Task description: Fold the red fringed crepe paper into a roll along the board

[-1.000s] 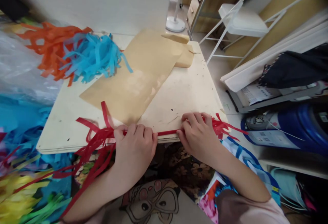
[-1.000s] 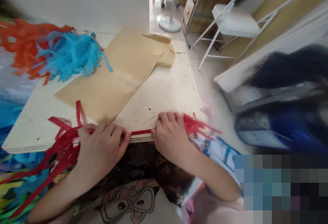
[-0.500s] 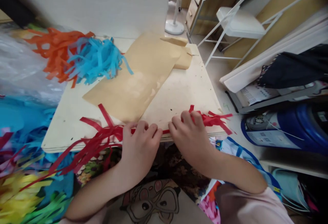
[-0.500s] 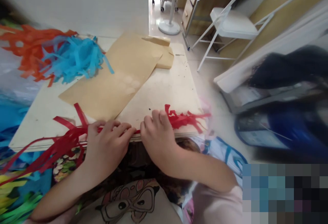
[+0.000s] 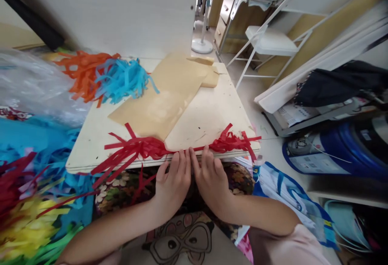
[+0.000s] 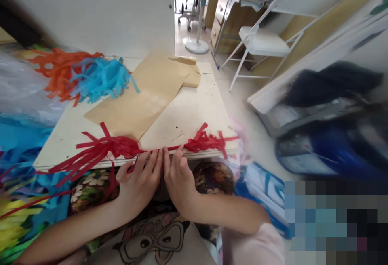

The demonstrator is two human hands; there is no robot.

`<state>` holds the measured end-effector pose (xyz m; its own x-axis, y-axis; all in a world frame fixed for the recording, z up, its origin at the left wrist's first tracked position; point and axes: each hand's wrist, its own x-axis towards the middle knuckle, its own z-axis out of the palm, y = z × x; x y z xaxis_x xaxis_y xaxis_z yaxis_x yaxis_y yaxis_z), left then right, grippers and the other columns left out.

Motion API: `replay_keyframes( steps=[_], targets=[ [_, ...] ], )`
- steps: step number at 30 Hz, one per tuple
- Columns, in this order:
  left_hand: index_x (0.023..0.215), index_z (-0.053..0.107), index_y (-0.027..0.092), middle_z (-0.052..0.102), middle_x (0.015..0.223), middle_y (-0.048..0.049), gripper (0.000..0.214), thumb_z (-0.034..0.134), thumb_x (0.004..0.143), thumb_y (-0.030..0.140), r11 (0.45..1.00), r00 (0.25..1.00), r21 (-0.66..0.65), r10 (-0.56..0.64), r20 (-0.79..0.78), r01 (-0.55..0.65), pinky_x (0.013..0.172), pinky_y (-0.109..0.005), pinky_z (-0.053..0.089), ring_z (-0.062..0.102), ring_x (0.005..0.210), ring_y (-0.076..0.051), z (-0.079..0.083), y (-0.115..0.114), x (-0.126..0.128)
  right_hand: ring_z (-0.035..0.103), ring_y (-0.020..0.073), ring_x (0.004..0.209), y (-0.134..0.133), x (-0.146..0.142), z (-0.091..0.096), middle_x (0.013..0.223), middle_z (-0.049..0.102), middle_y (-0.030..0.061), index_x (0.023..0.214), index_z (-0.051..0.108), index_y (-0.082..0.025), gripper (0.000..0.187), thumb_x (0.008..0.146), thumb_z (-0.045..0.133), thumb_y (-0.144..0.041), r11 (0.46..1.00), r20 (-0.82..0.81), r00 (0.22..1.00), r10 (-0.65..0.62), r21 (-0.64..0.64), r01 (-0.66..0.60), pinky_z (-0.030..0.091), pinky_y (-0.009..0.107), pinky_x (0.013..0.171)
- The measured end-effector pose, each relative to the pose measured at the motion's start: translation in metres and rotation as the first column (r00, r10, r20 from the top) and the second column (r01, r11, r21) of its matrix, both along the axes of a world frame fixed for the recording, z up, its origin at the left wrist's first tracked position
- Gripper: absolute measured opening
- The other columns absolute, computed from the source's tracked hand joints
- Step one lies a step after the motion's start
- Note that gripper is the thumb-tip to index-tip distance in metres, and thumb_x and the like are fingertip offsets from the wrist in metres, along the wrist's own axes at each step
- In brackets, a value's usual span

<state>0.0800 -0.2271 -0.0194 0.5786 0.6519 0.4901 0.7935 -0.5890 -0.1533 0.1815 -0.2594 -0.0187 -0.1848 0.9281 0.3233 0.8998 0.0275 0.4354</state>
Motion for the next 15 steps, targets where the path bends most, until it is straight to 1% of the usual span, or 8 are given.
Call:
replay_keyframes(
  steps=[4, 7, 10, 15],
  targets=[
    [0.1, 0.054, 0.009, 0.062, 0.093, -0.0049, 0.031, 0.033, 0.078, 0.005, 0.999, 1.0, 0.033, -0.023, -0.02, 0.024, 0.073, -0.032, 0.026, 0.051, 0.084, -0.016, 0.001, 0.001, -0.001, 0.045, 0.0221, 0.086, 0.002, 0.005, -0.003, 0.097, 0.057, 0.0141, 0.118, 0.041, -0.011, 0.041, 0.078, 0.031, -0.011, 0.999, -0.047, 0.999, -0.012, 0.029, 0.014, 0.023, 0.034, 0.073],
    [0.099, 0.055, 0.011, 0.062, 0.093, -0.0057, 0.029, 0.035, 0.078, 0.006, 0.999, 0.999, 0.037, -0.019, -0.033, 0.02, 0.072, -0.032, 0.025, 0.051, 0.083, -0.017, 0.002, 0.002, -0.003, 0.043, 0.0215, 0.088, 0.003, 0.014, -0.002, 0.103, 0.055, 0.0099, 0.115, 0.045, -0.016, 0.038, 0.078, 0.034, -0.013, 0.998, -0.086, 0.995, 0.046, 0.039, -0.042, 0.023, 0.035, 0.075],
    [0.1, 0.055, 0.012, 0.062, 0.092, -0.0066, 0.029, 0.037, 0.077, 0.007, 0.999, 0.999, 0.051, -0.008, -0.052, 0.011, 0.073, -0.033, 0.024, 0.051, 0.083, -0.018, 0.002, 0.001, -0.002, 0.039, 0.021, 0.093, 0.003, 0.023, -0.003, 0.105, 0.054, 0.006, 0.113, 0.047, -0.017, 0.036, 0.078, 0.038, -0.015, 0.995, -0.122, 0.989, 0.082, 0.072, -0.073, 0.023, 0.035, 0.078],
    [0.099, 0.054, 0.012, 0.062, 0.091, -0.0091, 0.03, 0.038, 0.075, 0.005, 0.996, 0.999, 0.092, 0.015, -0.047, -0.01, 0.074, -0.034, 0.023, 0.051, 0.081, -0.019, 0.0, 0.0, 0.002, 0.038, 0.022, 0.096, 0.006, 0.039, -0.007, 0.106, 0.054, 0.0064, 0.11, 0.049, -0.015, 0.036, 0.075, 0.043, -0.015, 0.992, -0.15, 0.988, 0.026, 0.127, -0.007, 0.023, 0.037, 0.077]
  ],
)
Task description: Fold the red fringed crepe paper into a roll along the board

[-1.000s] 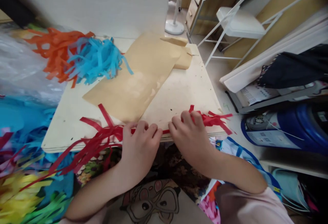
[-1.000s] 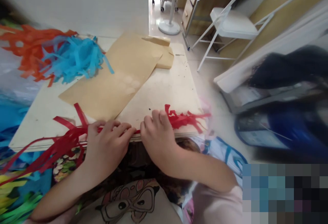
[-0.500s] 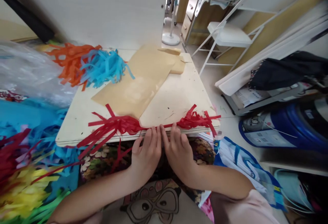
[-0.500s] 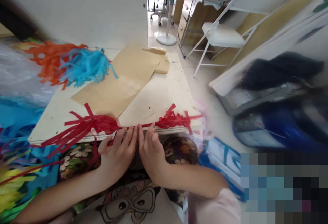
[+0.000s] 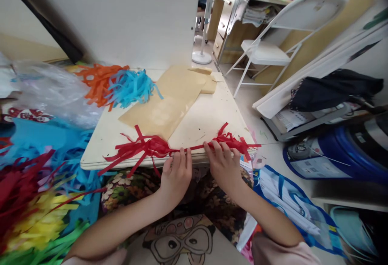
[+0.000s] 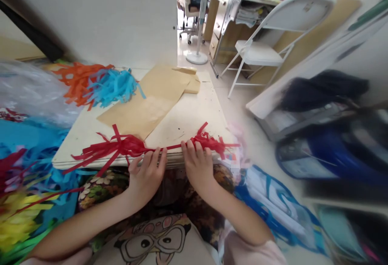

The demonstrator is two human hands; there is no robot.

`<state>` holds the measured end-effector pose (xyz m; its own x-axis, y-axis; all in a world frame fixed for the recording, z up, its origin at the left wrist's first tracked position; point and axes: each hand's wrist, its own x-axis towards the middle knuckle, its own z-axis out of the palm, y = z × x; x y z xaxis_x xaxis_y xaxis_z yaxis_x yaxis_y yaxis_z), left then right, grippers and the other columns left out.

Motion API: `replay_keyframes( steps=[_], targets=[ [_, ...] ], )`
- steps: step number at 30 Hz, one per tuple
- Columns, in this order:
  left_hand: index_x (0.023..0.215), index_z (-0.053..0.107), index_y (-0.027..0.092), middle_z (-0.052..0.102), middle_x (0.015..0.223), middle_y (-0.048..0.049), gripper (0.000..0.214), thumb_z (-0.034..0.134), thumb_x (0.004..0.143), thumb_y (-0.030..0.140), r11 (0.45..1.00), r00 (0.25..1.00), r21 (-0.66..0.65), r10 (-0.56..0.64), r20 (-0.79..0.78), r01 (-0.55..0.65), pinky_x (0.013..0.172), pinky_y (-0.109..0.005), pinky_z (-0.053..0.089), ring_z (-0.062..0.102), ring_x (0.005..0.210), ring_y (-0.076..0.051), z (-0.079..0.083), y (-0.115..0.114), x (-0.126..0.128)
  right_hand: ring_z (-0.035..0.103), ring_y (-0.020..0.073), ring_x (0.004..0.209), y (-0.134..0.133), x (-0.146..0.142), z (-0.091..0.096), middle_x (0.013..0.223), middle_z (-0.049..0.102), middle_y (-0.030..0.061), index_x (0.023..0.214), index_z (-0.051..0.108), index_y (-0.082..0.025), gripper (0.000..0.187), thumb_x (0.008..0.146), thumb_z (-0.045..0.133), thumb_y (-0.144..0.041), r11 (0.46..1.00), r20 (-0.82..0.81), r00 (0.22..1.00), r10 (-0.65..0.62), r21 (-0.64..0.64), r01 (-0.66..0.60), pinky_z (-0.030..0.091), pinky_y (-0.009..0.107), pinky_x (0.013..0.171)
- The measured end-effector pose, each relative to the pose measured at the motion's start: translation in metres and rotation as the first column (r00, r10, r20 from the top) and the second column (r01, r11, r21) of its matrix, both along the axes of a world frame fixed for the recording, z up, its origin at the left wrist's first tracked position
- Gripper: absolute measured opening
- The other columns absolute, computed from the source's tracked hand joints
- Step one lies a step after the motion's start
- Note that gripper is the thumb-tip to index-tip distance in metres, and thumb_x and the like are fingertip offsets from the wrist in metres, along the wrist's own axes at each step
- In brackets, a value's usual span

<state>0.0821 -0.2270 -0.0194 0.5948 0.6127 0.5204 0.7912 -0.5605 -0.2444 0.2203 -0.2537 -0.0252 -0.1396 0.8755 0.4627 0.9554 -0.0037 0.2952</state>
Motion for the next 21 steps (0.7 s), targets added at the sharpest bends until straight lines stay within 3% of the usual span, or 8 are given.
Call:
replay_keyframes(
  steps=[5, 10, 14, 21],
  targets=[
    [0.087, 0.059, 0.017, 0.062, 0.077, -0.0048, 0.021, 0.044, 0.074, 0.009, 0.998, 0.996, -0.002, -0.061, 0.058, 0.061, 0.071, -0.035, 0.023, 0.051, 0.074, -0.019, 0.001, 0.013, -0.004, 0.037, 0.0198, 0.098, 0.003, 0.006, -0.001, 0.105, 0.055, 0.0049, 0.098, 0.055, -0.014, 0.025, 0.076, 0.044, -0.018, 0.991, 0.038, 0.993, 0.116, 0.064, -0.118, 0.021, 0.038, 0.084],
    [0.085, 0.058, 0.02, 0.062, 0.079, -0.0015, 0.018, 0.049, 0.072, 0.012, 0.985, 0.983, 0.028, -0.172, 0.069, 0.17, 0.069, -0.035, 0.023, 0.048, 0.075, -0.018, 0.005, 0.024, -0.014, 0.04, 0.0164, 0.091, 0.003, 0.009, 0.0, 0.095, 0.058, 0.0027, 0.081, 0.059, -0.015, 0.016, 0.075, 0.044, -0.013, 0.951, 0.143, 0.96, 0.241, 0.163, -0.263, 0.021, 0.037, 0.086],
    [0.086, 0.058, 0.02, 0.061, 0.072, -0.0015, 0.018, 0.049, 0.072, 0.012, 0.982, 0.982, -0.003, -0.187, 0.035, 0.187, 0.067, -0.035, 0.023, 0.047, 0.071, -0.018, 0.006, 0.025, -0.017, 0.041, 0.0164, 0.088, 0.004, 0.014, 0.002, 0.092, 0.058, 0.0018, 0.081, 0.058, -0.017, 0.018, 0.075, 0.042, -0.012, 0.949, 0.171, 0.955, 0.244, 0.159, -0.271, 0.022, 0.038, 0.086],
    [0.093, 0.056, 0.022, 0.06, 0.087, -0.0047, 0.022, 0.044, 0.076, 0.015, 0.979, 0.983, -0.091, -0.18, 0.017, 0.181, 0.07, -0.037, 0.023, 0.046, 0.08, -0.019, 0.004, 0.023, -0.021, 0.041, 0.0162, 0.087, 0.001, 0.012, 0.002, 0.093, 0.057, 0.0008, 0.084, 0.058, -0.017, 0.018, 0.075, 0.043, -0.012, 0.964, 0.144, 0.969, 0.201, 0.147, -0.222, 0.024, 0.038, 0.085]
  ],
)
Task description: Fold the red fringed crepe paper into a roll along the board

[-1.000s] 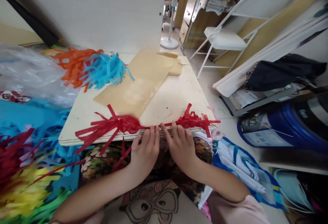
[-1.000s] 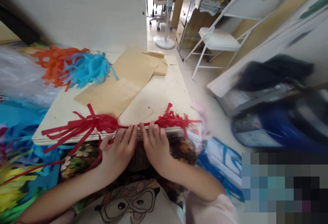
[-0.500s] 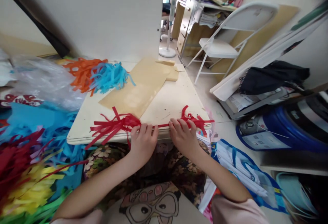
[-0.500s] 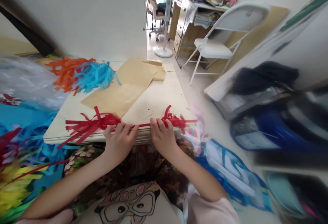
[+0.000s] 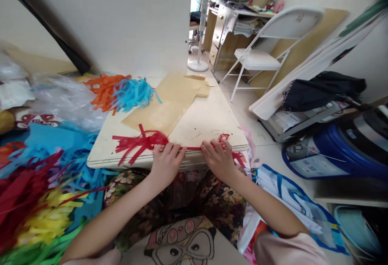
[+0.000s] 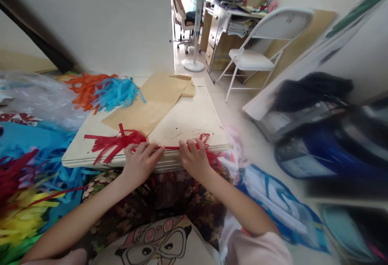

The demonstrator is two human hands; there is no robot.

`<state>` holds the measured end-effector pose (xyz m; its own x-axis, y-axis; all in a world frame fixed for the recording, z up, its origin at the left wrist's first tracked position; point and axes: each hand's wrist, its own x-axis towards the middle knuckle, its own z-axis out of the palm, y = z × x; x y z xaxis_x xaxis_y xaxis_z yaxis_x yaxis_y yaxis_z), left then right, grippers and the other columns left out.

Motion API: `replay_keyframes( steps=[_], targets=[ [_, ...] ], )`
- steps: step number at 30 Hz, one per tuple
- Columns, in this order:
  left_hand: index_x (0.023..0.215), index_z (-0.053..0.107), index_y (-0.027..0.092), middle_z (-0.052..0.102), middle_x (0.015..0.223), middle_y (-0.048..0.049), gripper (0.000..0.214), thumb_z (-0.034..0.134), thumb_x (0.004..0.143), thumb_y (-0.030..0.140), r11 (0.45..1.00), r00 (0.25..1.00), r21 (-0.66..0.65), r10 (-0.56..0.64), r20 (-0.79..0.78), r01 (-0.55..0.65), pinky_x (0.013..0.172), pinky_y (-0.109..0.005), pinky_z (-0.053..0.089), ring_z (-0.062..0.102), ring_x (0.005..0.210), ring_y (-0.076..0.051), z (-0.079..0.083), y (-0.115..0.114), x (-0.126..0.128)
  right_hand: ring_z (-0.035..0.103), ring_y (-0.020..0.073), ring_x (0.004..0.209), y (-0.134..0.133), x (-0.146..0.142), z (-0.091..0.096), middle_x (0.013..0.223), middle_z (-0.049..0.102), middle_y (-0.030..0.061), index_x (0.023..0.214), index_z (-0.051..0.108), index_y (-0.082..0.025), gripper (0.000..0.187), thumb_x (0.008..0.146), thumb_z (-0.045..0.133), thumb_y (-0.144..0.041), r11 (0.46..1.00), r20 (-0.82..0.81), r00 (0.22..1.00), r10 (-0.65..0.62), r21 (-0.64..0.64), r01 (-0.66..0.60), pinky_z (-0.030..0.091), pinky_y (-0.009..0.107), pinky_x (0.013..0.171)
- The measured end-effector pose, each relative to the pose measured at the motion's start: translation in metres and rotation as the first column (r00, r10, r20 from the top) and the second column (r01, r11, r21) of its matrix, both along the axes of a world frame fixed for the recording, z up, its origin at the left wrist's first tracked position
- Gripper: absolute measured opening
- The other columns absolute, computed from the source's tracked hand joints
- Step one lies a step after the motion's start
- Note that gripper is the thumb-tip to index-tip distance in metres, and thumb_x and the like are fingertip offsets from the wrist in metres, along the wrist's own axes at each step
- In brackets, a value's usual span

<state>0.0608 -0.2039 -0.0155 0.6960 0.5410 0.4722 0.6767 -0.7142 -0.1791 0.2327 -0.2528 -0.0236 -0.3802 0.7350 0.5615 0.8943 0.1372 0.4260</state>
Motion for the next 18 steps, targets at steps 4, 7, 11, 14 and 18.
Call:
replay_keyframes(
  steps=[4, 7, 11, 14, 18],
  targets=[
    [0.092, 0.057, 0.023, 0.06, 0.081, -0.0052, 0.021, 0.043, 0.077, 0.017, 0.996, 1.0, -0.084, -0.012, -0.015, 0.011, 0.07, -0.039, 0.024, 0.046, 0.078, -0.02, 0.005, 0.006, -0.002, 0.042, 0.0166, 0.084, 0.001, -0.005, 0.008, 0.084, 0.056, 0.0011, 0.076, 0.059, -0.018, 0.019, 0.075, 0.041, -0.012, 0.997, 0.041, 0.999, -0.027, -0.069, 0.03, 0.024, 0.04, 0.085],
    [0.082, 0.059, 0.024, 0.058, 0.07, -0.0036, 0.018, 0.042, 0.077, 0.021, 0.981, 0.998, -0.186, -0.063, -0.031, 0.056, 0.065, -0.037, 0.025, 0.047, 0.074, -0.02, 0.013, 0.015, -0.001, 0.043, 0.017, 0.081, 0.005, -0.007, 0.021, 0.074, 0.053, 0.0004, 0.068, 0.06, -0.018, 0.02, 0.074, 0.042, -0.012, 0.991, 0.101, 0.995, 0.007, -0.133, 0.006, 0.023, 0.039, 0.087],
    [0.075, 0.059, 0.019, 0.056, 0.066, -0.005, 0.016, 0.043, 0.074, 0.015, 0.966, 0.972, -0.214, -0.177, -0.152, 0.142, 0.064, -0.036, 0.027, 0.048, 0.074, -0.021, 0.027, 0.014, -0.001, 0.043, 0.0178, 0.085, 0.0, -0.011, 0.04, 0.076, 0.052, 0.0001, 0.068, 0.062, -0.021, 0.02, 0.073, 0.044, -0.014, 0.963, 0.193, 0.972, 0.136, -0.255, -0.084, 0.019, 0.04, 0.093],
    [0.078, 0.058, 0.014, 0.057, 0.07, -0.0081, 0.017, 0.044, 0.07, 0.011, 0.926, 0.9, -0.278, -0.331, -0.282, 0.254, 0.064, -0.036, 0.03, 0.048, 0.072, -0.021, 0.04, -0.001, -0.006, 0.041, 0.0183, 0.087, -0.017, -0.018, 0.051, 0.079, 0.054, 0.0004, 0.071, 0.063, -0.023, 0.017, 0.071, 0.047, -0.016, 0.895, 0.189, 0.947, 0.259, -0.417, -0.161, 0.017, 0.04, 0.094],
    [0.087, 0.058, 0.019, 0.059, 0.074, -0.0047, 0.023, 0.045, 0.069, 0.015, 0.546, 0.638, -0.702, -0.751, -0.169, 0.457, 0.064, -0.031, 0.034, 0.05, 0.068, -0.017, 0.059, -0.015, -0.014, 0.042, 0.0181, 0.077, -0.037, -0.027, 0.069, 0.069, 0.057, 0.0006, 0.058, 0.062, -0.022, 0.008, 0.062, 0.056, -0.027, 0.554, -0.11, 0.907, 0.407, -0.759, -0.341, 0.025, 0.039, 0.081]
  ],
)
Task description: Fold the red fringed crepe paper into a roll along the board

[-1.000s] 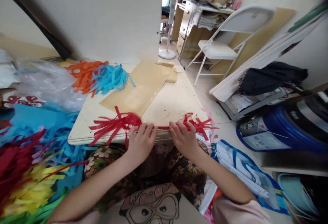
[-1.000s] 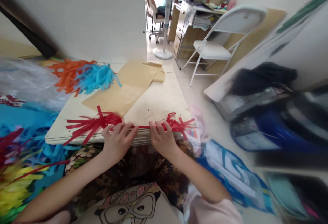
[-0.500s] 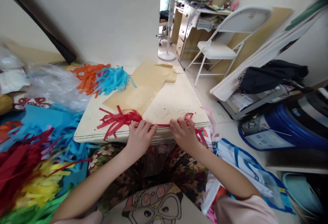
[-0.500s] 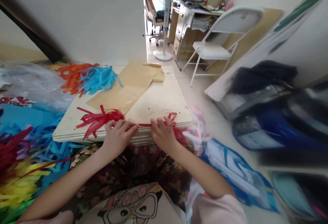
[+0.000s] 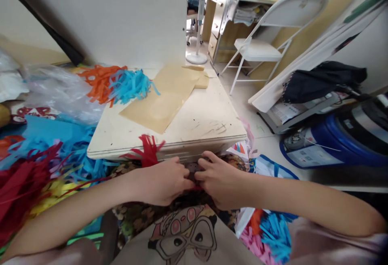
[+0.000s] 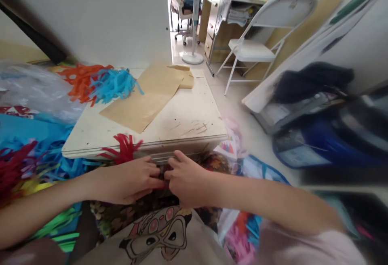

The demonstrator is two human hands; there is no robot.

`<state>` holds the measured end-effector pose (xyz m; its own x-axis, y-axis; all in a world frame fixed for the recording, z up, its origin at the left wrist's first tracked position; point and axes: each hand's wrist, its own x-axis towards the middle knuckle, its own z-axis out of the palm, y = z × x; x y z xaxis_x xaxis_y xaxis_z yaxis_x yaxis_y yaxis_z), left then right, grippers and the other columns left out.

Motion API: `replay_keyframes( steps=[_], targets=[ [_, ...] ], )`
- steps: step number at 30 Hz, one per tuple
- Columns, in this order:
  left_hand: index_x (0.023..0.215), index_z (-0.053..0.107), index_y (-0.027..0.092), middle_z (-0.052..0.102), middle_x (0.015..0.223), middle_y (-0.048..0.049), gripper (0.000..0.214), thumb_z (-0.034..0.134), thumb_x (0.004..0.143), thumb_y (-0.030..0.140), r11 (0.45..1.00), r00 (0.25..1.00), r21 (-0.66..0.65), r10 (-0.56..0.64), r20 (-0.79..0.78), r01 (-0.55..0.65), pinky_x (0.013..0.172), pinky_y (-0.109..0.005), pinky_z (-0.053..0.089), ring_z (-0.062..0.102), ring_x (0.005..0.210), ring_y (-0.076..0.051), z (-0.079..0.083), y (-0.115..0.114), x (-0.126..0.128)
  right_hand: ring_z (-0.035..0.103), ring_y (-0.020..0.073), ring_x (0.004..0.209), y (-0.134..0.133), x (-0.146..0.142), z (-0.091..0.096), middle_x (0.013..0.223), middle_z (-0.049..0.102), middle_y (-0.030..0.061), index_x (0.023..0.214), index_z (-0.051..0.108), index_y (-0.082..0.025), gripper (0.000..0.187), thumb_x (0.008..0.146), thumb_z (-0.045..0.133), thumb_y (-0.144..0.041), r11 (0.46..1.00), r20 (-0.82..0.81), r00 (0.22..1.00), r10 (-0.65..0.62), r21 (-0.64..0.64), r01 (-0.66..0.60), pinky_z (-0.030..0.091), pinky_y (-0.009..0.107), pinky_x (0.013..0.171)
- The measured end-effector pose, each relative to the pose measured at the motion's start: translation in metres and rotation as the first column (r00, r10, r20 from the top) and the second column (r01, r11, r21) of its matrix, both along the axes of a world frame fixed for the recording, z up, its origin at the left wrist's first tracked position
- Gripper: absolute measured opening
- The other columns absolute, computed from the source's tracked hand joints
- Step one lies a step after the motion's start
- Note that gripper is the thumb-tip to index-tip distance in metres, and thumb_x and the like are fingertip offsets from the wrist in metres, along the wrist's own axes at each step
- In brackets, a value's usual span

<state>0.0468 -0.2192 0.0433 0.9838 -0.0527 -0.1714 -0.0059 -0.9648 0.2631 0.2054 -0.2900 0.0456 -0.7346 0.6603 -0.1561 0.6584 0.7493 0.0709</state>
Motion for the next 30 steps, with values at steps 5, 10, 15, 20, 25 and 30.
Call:
replay_keyframes(
  steps=[5, 10, 15, 20, 25, 30],
  targets=[
    [0.101, 0.056, 0.021, 0.061, 0.088, -0.005, 0.032, 0.041, 0.073, 0.015, 0.8, 0.987, -0.59, -0.156, -0.033, 0.107, 0.063, -0.022, 0.038, 0.053, 0.072, -0.014, 0.002, 0.011, -0.001, 0.043, 0.0124, 0.068, 0.004, 0.002, 0.014, 0.073, 0.062, -0.0021, 0.057, 0.062, -0.022, 0.012, 0.062, 0.053, -0.015, 0.911, -0.119, 0.992, -0.04, -0.412, -0.013, 0.027, 0.03, 0.07],
    [0.1, 0.058, 0.02, 0.061, 0.087, -0.0042, 0.031, 0.047, 0.071, 0.02, 0.562, 0.995, -0.827, -0.075, -0.067, -0.013, 0.064, -0.022, 0.04, 0.053, 0.07, -0.014, -0.015, 0.027, 0.002, 0.047, 0.0093, 0.07, 0.019, 0.01, 0.012, 0.076, 0.061, -0.0041, 0.06, 0.061, -0.02, 0.01, 0.065, 0.054, -0.016, 0.869, -0.306, 0.936, -0.175, -0.495, 0.001, 0.029, 0.028, 0.073],
    [0.093, 0.062, 0.022, 0.06, 0.076, -0.0031, 0.029, 0.054, 0.066, 0.03, 0.366, 0.995, -0.925, 0.036, -0.094, -0.1, 0.06, -0.022, 0.04, 0.049, 0.062, -0.013, -0.026, 0.035, -0.003, 0.05, 0.0059, 0.067, 0.032, 0.017, 0.008, 0.077, 0.061, -0.0015, 0.068, 0.062, -0.016, 0.008, 0.068, 0.053, -0.016, 0.758, -0.476, 0.837, -0.269, -0.641, -0.121, 0.036, 0.022, 0.071],
    [0.086, 0.064, 0.021, 0.06, 0.068, -0.0022, 0.032, 0.062, 0.059, 0.037, 0.094, 0.97, -0.981, 0.192, -0.147, -0.167, 0.055, -0.022, 0.039, 0.049, 0.058, -0.011, -0.033, 0.037, -0.008, 0.051, 0.0068, 0.061, 0.034, 0.021, 0.008, 0.064, 0.059, -0.0004, 0.072, 0.061, -0.012, 0.014, 0.066, 0.055, -0.023, 0.664, -0.52, 0.635, -0.572, -0.748, -0.014, 0.04, 0.02, 0.058],
    [0.081, 0.065, 0.02, 0.062, 0.066, -0.001, 0.035, 0.07, 0.05, 0.034, -0.17, 0.841, -0.978, 0.505, -0.195, -0.125, 0.056, -0.021, 0.04, 0.053, 0.057, -0.01, -0.031, 0.029, -0.001, 0.049, 0.0047, 0.055, 0.037, 0.02, 0.012, 0.058, 0.057, -0.0041, 0.067, 0.058, -0.012, 0.012, 0.06, 0.06, -0.021, 0.509, -0.465, 0.396, -0.792, -0.861, 0.007, 0.039, 0.019, 0.055],
    [0.074, 0.063, 0.015, 0.063, 0.064, -0.001, 0.034, 0.072, 0.046, 0.03, -0.235, 0.766, -0.97, 0.613, -0.196, -0.06, 0.057, -0.021, 0.04, 0.054, 0.057, -0.01, -0.021, 0.021, 0.005, 0.049, 0.0035, 0.051, 0.042, 0.016, 0.007, 0.054, 0.055, -0.0053, 0.06, 0.056, -0.012, 0.012, 0.055, 0.064, -0.02, 0.425, -0.438, 0.231, -0.869, -0.899, -0.105, 0.038, 0.019, 0.052]
  ],
)
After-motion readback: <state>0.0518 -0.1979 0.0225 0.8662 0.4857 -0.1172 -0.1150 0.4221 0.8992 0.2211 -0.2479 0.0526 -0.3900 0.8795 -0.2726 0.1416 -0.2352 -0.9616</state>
